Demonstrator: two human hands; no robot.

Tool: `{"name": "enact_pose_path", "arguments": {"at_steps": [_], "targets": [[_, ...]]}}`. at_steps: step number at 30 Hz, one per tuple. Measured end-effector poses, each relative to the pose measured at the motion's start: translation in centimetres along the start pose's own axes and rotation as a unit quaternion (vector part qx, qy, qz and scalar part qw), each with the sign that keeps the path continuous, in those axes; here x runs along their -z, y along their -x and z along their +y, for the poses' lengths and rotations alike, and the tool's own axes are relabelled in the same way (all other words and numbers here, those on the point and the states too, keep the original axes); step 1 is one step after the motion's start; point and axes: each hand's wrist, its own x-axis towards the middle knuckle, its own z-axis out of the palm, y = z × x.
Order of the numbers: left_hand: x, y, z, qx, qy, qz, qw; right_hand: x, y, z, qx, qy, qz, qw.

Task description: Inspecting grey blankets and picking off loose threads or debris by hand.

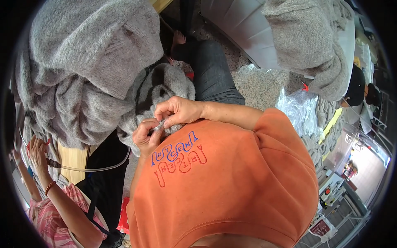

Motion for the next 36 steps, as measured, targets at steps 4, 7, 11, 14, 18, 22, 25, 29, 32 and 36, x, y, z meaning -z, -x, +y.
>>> {"name": "enact_pose_path", "arguments": {"at_steps": [4, 7, 11, 14, 18, 22, 25, 29, 32, 36], "targets": [[-0.3, 0.1, 0.2, -0.019, 0.005, -0.005, 1.000, 0.0, 0.1, -0.9, -0.025, -0.022, -0.030, 0.999], [-0.6, 0.4, 0.3, 0.007, 0.032, 0.002, 0.999, 0.1, 0.1, -0.6, -0.061, -0.047, -0.042, 0.996], [-1.0, 0.5, 0.4, 0.082, 0.129, 0.015, 0.988, 0.1, -0.1, -1.3, -0.088, -0.059, -0.049, 0.993], [-1.0, 0.5, 0.4, 0.136, 0.187, 0.019, 0.973, 0.3, -0.2, -1.2, -0.127, -0.075, -0.050, 0.988], [-1.0, 0.6, 0.3, 0.119, 0.177, 0.026, 0.977, 0.3, 0.2, -0.3, -0.053, -0.006, -0.045, 0.998], [-0.5, 0.7, 0.7, 0.211, 0.218, 0.086, 0.949, -0.4, 0.6, -0.6, 0.036, 0.108, -0.039, 0.993], [-0.4, 0.3, 0.5, 0.163, 0.164, 0.073, 0.970, -1.1, 0.5, -2.3, -0.084, 0.004, 0.082, 0.993], [-0.4, 0.1, 0.6, 0.161, 0.176, 0.069, 0.969, -0.6, 0.3, -0.7, 0.070, 0.211, 0.081, 0.972], [-0.6, 0.5, 0.4, 0.174, 0.205, 0.090, 0.959, -1.1, 0.3, -1.0, 0.138, 0.278, 0.111, 0.944], [-0.6, 0.5, 0.4, 0.187, 0.228, 0.099, 0.950, -1.5, 0.4, -0.9, 0.174, 0.357, 0.131, 0.908]]}}
